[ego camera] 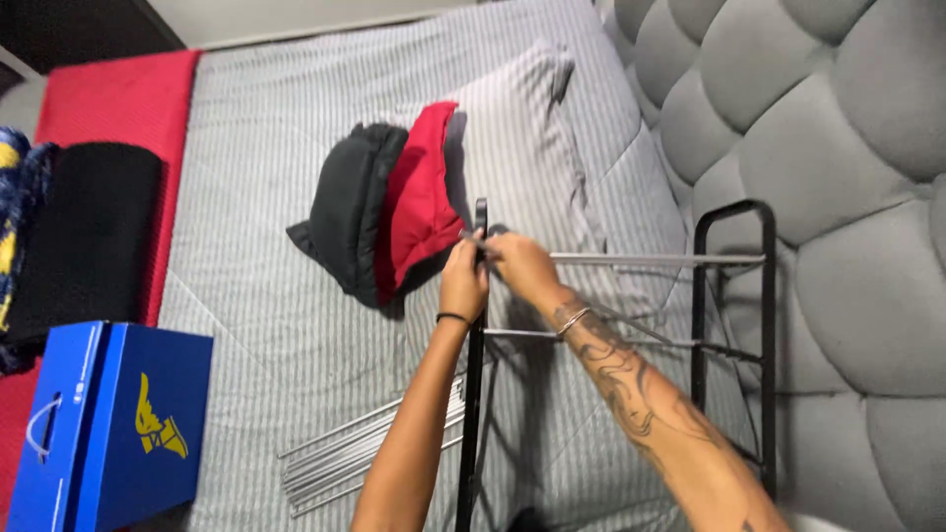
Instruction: The person assembles a black metal shoe rack by inserting multiple silver horizontal rods into the frame slots. They repeatedly pick up rods from the bed, insert them into the rack, and adjust the rack's position while seated on the floor.
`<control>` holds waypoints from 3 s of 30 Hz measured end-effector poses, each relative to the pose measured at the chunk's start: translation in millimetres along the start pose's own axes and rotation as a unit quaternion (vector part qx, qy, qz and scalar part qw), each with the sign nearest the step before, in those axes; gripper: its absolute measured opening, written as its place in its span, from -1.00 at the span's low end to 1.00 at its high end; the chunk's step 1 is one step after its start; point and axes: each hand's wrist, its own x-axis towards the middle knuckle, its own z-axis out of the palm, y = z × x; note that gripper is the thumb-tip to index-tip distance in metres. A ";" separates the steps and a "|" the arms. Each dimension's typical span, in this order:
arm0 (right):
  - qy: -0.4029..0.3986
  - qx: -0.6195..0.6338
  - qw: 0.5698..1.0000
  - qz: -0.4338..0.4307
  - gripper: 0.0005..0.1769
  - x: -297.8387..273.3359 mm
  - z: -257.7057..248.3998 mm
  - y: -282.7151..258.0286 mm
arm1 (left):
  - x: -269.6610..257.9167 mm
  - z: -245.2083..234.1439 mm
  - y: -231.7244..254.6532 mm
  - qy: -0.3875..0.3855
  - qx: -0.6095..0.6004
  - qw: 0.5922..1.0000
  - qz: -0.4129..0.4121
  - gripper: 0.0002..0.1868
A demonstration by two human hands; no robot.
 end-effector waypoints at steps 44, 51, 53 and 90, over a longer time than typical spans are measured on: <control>-0.087 0.012 0.996 0.035 -0.62 -198.7 -1.6 -19.1 | -190.1 -49.3 35.1 -0.021 -0.196 0.927 -0.320 -0.46; -0.080 0.023 0.995 0.050 -0.64 -201.6 -1.8 -20.6 | -192.3 -43.4 35.3 0.006 -0.180 0.932 -0.314 -0.48; -0.079 0.018 0.996 0.045 -0.64 -200.5 -2.5 -19.4 | -189.9 -42.0 37.0 0.013 -0.191 0.932 -0.307 -0.49; 0.239 -0.039 0.924 0.297 -0.31 -327.2 -184.2 103.3 | -159.1 216.4 227.4 -0.292 0.064 0.944 0.141 -0.65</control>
